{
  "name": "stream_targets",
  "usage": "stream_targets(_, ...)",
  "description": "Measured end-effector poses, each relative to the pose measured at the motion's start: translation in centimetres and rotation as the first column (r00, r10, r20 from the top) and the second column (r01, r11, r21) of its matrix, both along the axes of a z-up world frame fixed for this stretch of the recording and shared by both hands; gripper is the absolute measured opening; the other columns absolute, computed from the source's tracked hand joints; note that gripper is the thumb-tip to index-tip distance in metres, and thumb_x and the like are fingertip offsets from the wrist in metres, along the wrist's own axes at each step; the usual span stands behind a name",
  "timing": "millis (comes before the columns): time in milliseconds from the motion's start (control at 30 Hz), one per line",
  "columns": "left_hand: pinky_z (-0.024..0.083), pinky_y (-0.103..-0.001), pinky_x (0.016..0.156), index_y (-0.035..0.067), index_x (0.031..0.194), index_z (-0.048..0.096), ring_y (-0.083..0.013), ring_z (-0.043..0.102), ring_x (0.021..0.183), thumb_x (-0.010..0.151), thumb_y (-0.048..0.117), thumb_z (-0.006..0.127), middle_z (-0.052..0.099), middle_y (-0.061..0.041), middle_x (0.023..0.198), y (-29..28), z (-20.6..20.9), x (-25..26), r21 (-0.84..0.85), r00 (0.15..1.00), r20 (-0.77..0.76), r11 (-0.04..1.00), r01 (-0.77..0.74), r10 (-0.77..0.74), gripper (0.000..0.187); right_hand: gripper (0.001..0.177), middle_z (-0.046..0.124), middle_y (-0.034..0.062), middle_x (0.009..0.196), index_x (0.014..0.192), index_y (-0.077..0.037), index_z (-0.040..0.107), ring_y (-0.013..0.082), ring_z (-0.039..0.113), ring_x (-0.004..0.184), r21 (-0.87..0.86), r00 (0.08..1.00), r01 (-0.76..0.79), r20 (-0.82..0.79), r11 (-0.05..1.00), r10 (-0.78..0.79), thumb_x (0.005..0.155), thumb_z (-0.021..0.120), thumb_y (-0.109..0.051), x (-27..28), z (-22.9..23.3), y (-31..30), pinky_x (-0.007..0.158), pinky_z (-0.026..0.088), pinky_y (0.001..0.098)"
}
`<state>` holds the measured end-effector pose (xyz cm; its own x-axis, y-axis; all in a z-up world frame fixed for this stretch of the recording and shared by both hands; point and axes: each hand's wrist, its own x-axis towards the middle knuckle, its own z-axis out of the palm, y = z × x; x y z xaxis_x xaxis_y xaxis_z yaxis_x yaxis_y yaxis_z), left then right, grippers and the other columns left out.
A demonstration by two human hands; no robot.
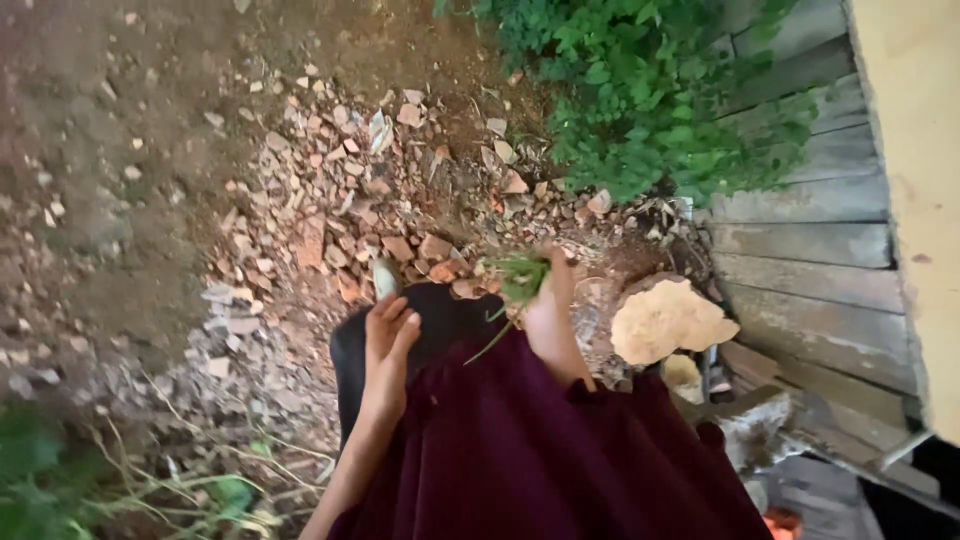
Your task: Picking up broken brick debris, pulling weeds, disposing of them in a bucket, and organizing tools on a porch.
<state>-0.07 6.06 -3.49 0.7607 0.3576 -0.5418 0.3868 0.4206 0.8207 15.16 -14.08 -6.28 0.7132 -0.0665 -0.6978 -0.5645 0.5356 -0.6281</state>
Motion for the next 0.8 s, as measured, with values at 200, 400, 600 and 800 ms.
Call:
stream_targets(200,0.043,-0.045,0.114,0.001,0.151,0.034,-0.0330,0.045,0.143,0.095,0.023,0.067,0.044,-0.021,0.153,9.8,2.9,5.9,0.261,0.992,0.014,0.958,0.121,-0.129,0.068,0.035,0.061,0.0137,0.078,0.090,-0.002,0.058,0.0278,0.064,0.064,0.050,0.954,0.267,-0.158,0.962,-0.256,0.101,0.054,-0.035,2.0,-0.3,9.3,0.055,0.060,0.0470)
stream_targets(400,0.044,-0.048,0.116,-0.003,0.153,0.032,-0.0396,0.042,0.145,0.096,0.013,0.071,0.037,-0.026,0.156,11.0,6.6,13.3,0.678,0.911,0.170,0.715,0.169,-0.376,0.070,0.020,0.064,0.0122,0.081,0.092,-0.004,0.059,0.0282,0.066,0.068,0.080,0.938,0.345,0.006,0.935,-0.347,0.103,0.058,-0.021,1.6,-4.9,7.3,0.057,0.059,0.0455)
stream_targets(600,0.044,-0.048,0.114,-0.004,0.150,0.033,-0.0460,0.042,0.143,0.094,0.005,0.067,0.036,-0.030,0.157,7.6,5.1,17.4,0.775,0.803,0.333,0.628,0.066,-0.495,0.066,0.011,0.064,0.0083,0.082,0.095,-0.005,0.061,0.0237,0.063,0.066,-0.131,0.836,0.548,0.098,0.826,-0.539,0.102,0.062,-0.014,4.0,-6.9,4.8,0.053,0.055,0.0441)
stream_targets(800,0.036,-0.058,0.115,-0.002,0.149,0.034,-0.0480,0.044,0.137,0.088,0.009,0.072,0.038,-0.033,0.152,3.4,1.2,14.7,0.828,0.697,0.314,0.545,0.131,-0.645,0.072,0.011,0.062,0.0083,0.076,0.091,-0.007,0.060,0.0241,0.062,0.060,-0.147,0.801,0.581,-0.069,0.801,-0.594,0.096,0.058,-0.016,12.8,-4.9,6.5,0.049,0.057,0.0456)
